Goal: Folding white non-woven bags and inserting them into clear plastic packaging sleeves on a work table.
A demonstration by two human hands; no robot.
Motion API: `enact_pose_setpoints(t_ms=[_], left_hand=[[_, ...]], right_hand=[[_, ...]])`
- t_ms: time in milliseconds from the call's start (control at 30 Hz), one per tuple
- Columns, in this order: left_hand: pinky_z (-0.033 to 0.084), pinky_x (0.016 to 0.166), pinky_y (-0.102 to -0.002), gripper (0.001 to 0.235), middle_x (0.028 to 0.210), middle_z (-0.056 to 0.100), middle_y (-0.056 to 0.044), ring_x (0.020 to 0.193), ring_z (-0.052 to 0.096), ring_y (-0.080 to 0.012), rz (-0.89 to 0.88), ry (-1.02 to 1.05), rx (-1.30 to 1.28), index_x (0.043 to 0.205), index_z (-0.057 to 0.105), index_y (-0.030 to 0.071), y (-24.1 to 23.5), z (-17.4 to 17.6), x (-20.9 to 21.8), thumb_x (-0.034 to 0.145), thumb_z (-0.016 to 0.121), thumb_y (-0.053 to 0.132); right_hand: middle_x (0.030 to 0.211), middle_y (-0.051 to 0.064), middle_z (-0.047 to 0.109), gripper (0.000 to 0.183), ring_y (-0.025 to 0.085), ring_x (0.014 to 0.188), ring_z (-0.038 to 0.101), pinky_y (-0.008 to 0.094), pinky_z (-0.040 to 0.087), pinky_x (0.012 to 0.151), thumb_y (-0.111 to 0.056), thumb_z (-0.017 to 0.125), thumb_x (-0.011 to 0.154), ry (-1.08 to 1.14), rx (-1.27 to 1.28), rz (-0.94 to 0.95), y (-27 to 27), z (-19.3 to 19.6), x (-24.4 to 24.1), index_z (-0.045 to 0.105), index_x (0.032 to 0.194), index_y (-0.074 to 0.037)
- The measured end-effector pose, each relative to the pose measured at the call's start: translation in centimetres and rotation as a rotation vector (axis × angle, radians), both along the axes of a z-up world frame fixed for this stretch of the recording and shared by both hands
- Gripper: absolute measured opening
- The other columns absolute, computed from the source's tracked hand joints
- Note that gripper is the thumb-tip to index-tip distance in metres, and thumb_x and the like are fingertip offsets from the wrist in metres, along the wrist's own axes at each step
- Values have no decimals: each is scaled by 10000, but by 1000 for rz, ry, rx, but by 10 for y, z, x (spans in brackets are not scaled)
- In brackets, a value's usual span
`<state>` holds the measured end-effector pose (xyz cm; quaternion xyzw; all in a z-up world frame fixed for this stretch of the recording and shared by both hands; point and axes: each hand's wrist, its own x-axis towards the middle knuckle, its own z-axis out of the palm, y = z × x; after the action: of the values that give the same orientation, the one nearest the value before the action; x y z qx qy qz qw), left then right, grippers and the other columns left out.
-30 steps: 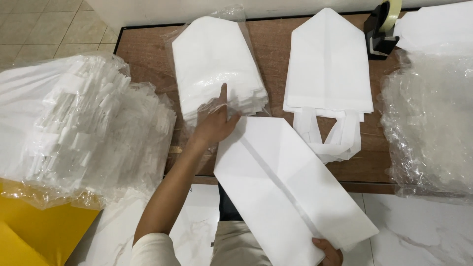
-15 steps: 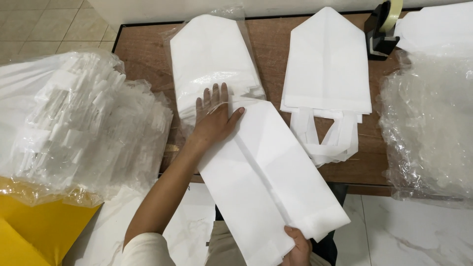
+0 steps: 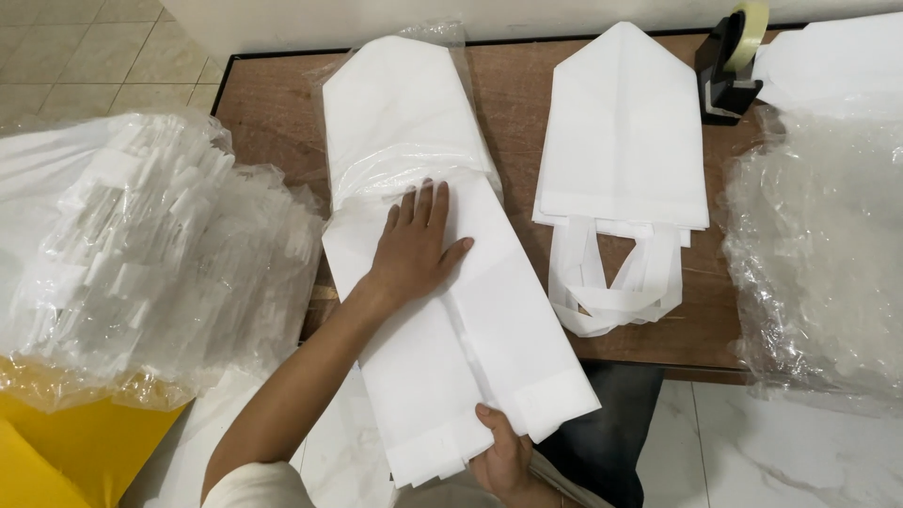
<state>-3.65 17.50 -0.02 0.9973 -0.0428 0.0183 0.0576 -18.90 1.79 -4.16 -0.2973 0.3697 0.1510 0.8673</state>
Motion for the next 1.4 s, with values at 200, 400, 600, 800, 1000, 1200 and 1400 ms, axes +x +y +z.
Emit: enact_pose_setpoints(t_ms=[200, 400, 600, 800, 1000, 1200, 1400], left_hand=[[344, 517, -256, 385, 863, 494, -38, 670, 453, -176, -244, -849, 568, 1004, 502, 154, 27, 14, 8, 658, 483, -12], [324, 453, -271, 219, 668, 481, -6, 562, 438, -174, -273, -763, 403, 823, 555, 102, 25, -16, 37, 628, 527, 8], [313, 429, -251, 8, 676, 472, 3, 549, 429, -158, -291, -879, 219, 814, 539, 131, 26, -10, 16, 806, 539, 130], [444, 486, -324, 324, 853, 558, -82, 708, 526, -252, -17, -615, 291, 1005, 557, 83, 76, -15, -26, 689, 520, 22], [378, 349, -356, 71, 696, 509, -50, 586, 514, -249, 118, -417, 101, 831, 563, 92, 80, -15, -55, 784, 522, 128], [396, 357, -348, 165, 776, 534, -60, 656, 514, -249, 79, -406, 193, 913, 553, 98, 62, 1, -41, 780, 519, 189], [495, 600, -318, 176, 809, 608, -98, 734, 605, -242, -59, -229, 125, 916, 630, 103, 36, 24, 0, 769, 551, 157]], right_hand=[[1068, 145, 513, 473, 327, 984, 471, 460, 398, 816, 71, 472, 648, 207, -93, 6, -1, 7, -3, 499, 1118, 38], [1055, 137, 511, 461, 324, 972, 470, 459, 397, 799, 62, 459, 662, 229, -65, 29, 6, 6, -3, 498, 1118, 5], [1049, 186, 513, 430, 338, 967, 469, 423, 377, 870, 27, 421, 667, -27, -17, -63, -2, -24, 0, 496, 1089, 73], [991, 166, 542, 328, 306, 922, 496, 388, 401, 842, 15, 458, 677, 4, -54, -103, -8, -37, -1, 544, 984, 93], [1124, 148, 496, 447, 304, 1027, 458, 391, 355, 919, 31, 420, 672, -14, -17, -144, 19, -4, 22, 474, 1115, 55], [1180, 146, 490, 544, 311, 1080, 453, 400, 359, 962, 34, 446, 641, -167, 47, -54, 53, 29, 64, 448, 1184, 14], [1039, 126, 552, 377, 224, 919, 502, 414, 419, 871, -87, 473, 806, -415, 71, 164, 66, 19, 96, 439, 1176, -26]])
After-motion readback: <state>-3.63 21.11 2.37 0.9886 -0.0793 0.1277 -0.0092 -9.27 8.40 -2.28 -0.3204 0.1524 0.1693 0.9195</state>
